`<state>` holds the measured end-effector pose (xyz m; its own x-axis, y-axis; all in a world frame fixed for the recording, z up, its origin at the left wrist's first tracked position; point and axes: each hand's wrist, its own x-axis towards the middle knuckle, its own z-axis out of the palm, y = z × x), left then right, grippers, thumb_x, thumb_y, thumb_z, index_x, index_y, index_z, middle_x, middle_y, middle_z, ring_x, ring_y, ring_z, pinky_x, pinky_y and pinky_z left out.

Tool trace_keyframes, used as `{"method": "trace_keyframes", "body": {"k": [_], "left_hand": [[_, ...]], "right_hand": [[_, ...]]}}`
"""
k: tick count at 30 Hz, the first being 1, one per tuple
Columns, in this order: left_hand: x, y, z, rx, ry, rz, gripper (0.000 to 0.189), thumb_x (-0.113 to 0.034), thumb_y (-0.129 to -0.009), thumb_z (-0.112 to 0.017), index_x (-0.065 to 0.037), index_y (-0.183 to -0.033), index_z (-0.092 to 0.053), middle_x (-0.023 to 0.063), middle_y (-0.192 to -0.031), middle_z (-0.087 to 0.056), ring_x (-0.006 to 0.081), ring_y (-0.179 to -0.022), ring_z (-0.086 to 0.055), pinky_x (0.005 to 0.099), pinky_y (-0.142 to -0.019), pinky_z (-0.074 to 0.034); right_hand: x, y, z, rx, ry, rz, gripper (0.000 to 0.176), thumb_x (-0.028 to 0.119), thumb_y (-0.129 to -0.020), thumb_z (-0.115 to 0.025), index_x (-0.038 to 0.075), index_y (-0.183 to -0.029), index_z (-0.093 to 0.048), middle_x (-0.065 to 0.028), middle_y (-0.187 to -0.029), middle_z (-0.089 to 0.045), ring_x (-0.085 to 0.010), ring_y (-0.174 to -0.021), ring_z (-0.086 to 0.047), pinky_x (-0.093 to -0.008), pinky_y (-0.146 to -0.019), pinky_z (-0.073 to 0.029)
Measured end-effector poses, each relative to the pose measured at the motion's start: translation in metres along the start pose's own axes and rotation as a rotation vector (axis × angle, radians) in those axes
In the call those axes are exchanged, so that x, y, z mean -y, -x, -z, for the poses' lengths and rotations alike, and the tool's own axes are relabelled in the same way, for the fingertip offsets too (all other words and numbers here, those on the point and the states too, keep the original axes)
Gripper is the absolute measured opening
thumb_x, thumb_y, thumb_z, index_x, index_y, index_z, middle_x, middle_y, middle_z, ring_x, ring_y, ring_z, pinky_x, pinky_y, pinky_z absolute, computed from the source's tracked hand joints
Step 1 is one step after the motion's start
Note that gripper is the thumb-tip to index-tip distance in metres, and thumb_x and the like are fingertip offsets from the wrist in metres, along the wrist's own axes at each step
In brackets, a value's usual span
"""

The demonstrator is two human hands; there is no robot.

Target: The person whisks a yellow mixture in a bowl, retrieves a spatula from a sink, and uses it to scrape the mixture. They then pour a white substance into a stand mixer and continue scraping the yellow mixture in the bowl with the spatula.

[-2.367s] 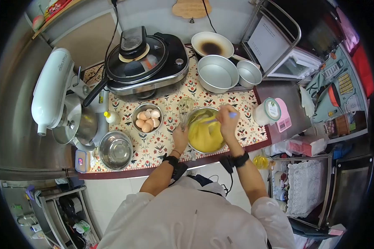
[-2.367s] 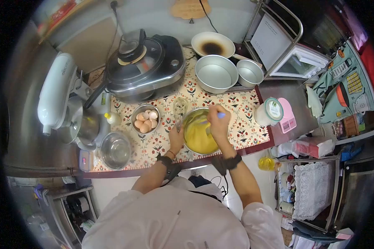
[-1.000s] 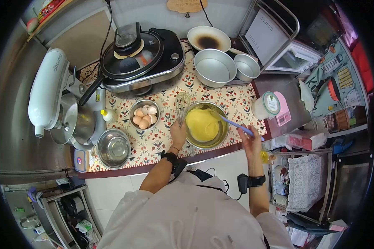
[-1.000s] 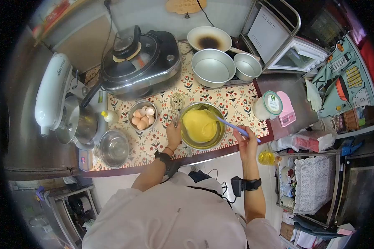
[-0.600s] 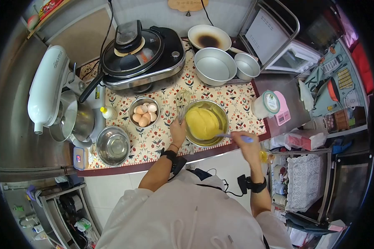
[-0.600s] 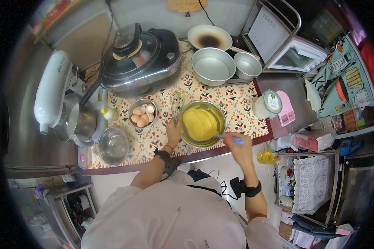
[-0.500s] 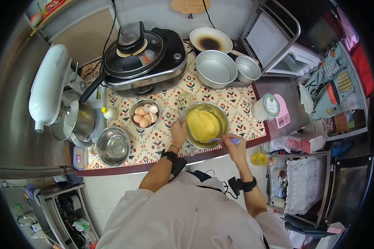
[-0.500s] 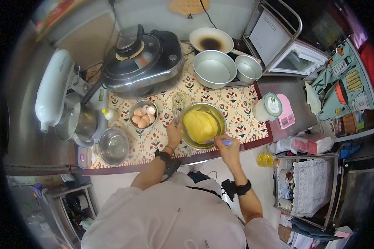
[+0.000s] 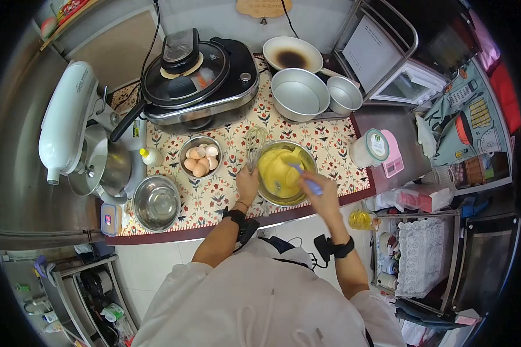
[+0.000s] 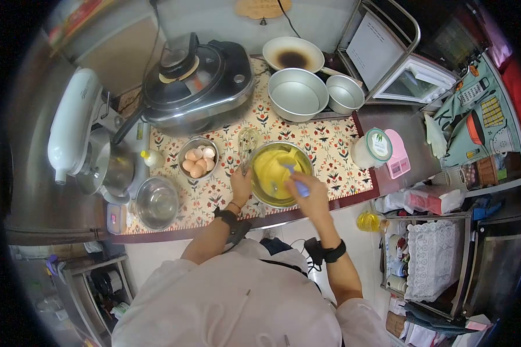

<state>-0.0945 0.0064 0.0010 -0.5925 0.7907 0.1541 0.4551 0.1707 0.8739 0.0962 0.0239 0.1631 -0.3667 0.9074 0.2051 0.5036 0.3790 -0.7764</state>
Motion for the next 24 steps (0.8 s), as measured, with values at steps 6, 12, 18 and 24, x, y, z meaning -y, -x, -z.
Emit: {"method": "trace_keyframes", "body": {"k": [6,12,18,24], "left_hand": [[-0.003,-0.001,0.001,0.010,-0.047,0.021,0.024,-0.016,-0.080,-0.052,0.007,-0.086,-0.057,0.0244,-0.069,-0.057,0.0363,-0.063,-0.057,0.0402,-0.059,-0.044],[-0.003,0.002,0.002,0.030,-0.002,0.024,0.027,-0.019,-0.081,-0.053,0.008,-0.085,-0.055,0.0250,-0.071,-0.057,0.0376,-0.065,-0.057,0.0409,-0.060,-0.045],[0.002,0.002,-0.002,0.003,-0.012,0.002,0.027,-0.019,-0.081,-0.053,0.007,-0.084,-0.055,0.0247,-0.069,-0.056,0.0380,-0.063,-0.056,0.0412,-0.057,-0.044],[0.001,0.010,0.004,0.022,-0.030,-0.017,0.025,-0.018,-0.079,-0.054,0.007,-0.080,-0.055,0.0253,-0.068,-0.056,0.0379,-0.064,-0.056,0.0416,-0.058,-0.044]], "right_hand": [[-0.023,0.043,-0.060,0.032,-0.197,0.355,0.015,0.006,-0.074,-0.061,-0.001,-0.062,-0.055,-0.0116,-0.066,-0.057,-0.0233,-0.058,-0.054,-0.0282,-0.060,-0.044],[-0.009,0.043,-0.033,-0.129,-0.511,-0.394,0.025,0.003,-0.078,-0.056,-0.004,-0.056,-0.047,-0.0049,-0.055,-0.048,-0.0096,-0.050,-0.043,-0.0247,-0.046,-0.033],[0.006,0.017,-0.015,-0.387,-0.499,0.088,0.022,-0.001,-0.077,-0.053,-0.004,-0.057,-0.045,-0.0051,-0.052,-0.047,-0.0097,-0.048,-0.041,-0.0237,-0.045,-0.032],[-0.030,0.057,-0.045,-0.128,-0.326,-0.004,0.026,0.003,-0.077,-0.054,-0.001,-0.053,-0.046,-0.0042,-0.047,-0.045,-0.0116,-0.045,-0.044,-0.0226,-0.046,-0.035]]}}
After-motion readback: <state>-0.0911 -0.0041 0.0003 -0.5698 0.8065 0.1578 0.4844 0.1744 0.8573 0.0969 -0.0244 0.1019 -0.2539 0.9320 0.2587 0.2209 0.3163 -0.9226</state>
